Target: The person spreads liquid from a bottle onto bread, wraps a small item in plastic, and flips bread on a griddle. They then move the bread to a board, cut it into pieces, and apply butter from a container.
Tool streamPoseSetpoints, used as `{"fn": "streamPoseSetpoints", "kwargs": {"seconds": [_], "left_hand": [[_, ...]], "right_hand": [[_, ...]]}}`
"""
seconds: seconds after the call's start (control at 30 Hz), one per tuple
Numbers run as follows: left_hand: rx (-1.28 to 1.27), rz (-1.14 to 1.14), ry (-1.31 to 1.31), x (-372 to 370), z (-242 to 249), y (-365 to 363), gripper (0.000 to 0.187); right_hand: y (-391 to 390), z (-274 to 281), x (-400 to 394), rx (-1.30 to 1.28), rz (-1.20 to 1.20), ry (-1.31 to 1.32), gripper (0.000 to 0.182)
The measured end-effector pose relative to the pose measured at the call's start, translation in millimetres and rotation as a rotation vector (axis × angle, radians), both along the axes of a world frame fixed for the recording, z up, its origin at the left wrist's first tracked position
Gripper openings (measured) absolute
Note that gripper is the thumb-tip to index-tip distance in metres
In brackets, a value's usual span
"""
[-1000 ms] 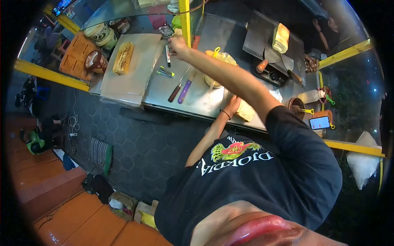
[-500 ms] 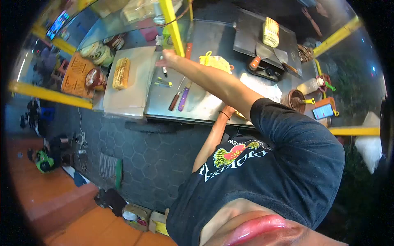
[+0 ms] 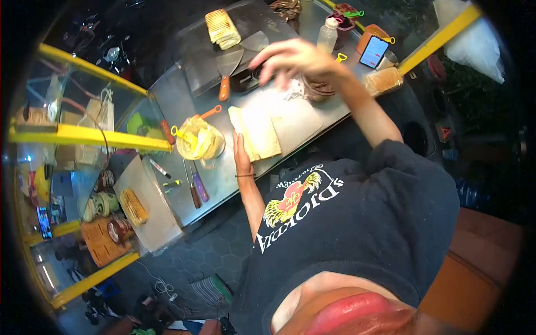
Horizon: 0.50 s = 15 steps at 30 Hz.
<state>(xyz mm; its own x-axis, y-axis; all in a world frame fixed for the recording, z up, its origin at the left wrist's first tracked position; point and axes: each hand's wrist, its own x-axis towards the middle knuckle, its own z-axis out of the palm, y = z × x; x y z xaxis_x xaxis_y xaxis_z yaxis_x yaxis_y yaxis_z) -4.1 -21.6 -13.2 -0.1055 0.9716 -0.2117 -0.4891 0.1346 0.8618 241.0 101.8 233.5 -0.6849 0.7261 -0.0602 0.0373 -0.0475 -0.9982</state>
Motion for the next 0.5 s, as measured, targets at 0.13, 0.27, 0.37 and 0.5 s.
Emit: {"fn": "streamPoseSetpoints", "kwargs": {"seconds": [0.13,0.27,0.37,0.5], "left_hand": [[-0.044,0.001,0.053,9.0,17.1,2.7,0.052],[-0.083,0.027,0.021,4.0,2.1,13.4,0.052],[-0.155,0.080,0.041,-4.8,-14.4,11.1,0.052],[-0.154,0.096,0.065,3.7,1.8,11.2,0.053]], "right_hand": [[66.8,-72.5,166.3,0.217,-0.872,-0.011,0.030],[142.6,-211.3,252.6,0.176,-0.946,-0.291,0.040],[152.9,-240.4,221.0,0.249,-0.862,-0.280,0.062],[166.2,-256.9,194.2,0.556,-1.018,-0.563,0.068]]}}
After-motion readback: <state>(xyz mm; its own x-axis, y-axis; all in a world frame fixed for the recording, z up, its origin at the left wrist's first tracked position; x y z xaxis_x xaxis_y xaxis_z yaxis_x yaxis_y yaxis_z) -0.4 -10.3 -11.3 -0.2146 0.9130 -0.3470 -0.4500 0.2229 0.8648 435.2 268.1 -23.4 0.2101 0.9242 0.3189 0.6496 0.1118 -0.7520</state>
